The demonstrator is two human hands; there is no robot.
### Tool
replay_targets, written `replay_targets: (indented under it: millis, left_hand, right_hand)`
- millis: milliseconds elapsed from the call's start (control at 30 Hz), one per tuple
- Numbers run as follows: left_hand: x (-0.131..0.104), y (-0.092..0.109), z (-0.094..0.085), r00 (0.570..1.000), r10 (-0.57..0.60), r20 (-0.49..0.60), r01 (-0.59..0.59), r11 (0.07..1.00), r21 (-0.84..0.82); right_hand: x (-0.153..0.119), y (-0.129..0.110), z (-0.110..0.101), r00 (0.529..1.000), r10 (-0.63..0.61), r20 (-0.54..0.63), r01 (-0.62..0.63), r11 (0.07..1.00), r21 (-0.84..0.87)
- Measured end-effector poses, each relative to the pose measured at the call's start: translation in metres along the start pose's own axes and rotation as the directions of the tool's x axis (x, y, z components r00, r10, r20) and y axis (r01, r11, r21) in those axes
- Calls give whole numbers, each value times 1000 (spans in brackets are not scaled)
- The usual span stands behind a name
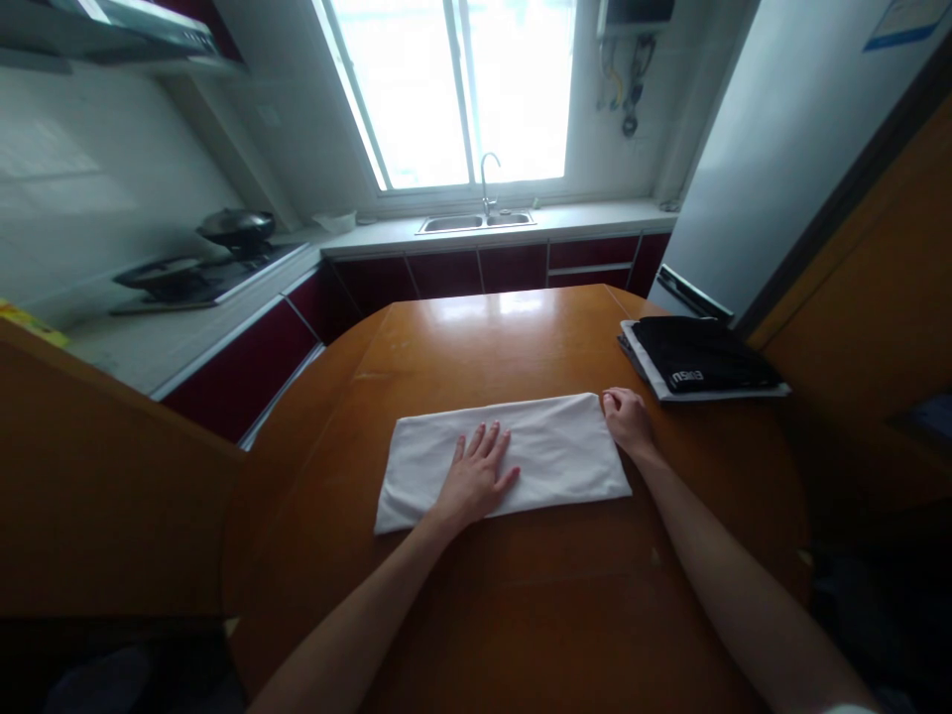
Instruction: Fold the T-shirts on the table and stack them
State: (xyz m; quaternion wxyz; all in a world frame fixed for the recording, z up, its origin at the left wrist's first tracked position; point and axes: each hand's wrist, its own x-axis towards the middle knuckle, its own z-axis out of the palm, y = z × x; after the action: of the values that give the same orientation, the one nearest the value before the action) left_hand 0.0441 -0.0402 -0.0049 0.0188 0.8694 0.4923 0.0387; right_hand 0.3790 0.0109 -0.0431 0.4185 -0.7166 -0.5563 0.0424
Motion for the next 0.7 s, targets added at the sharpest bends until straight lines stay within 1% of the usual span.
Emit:
replay_targets:
  millis: [400, 700]
  left_hand:
    - [0, 1, -2, 1000, -8, 15, 8, 1000, -4]
    - [0, 2, -3, 1000, -15, 24, 15, 1000, 0]
  right_hand:
    - [-1, -1, 0, 1000, -1, -16, 2, 1000, 17]
    - [0, -1, 0, 1000, -2, -1, 2, 1000, 15]
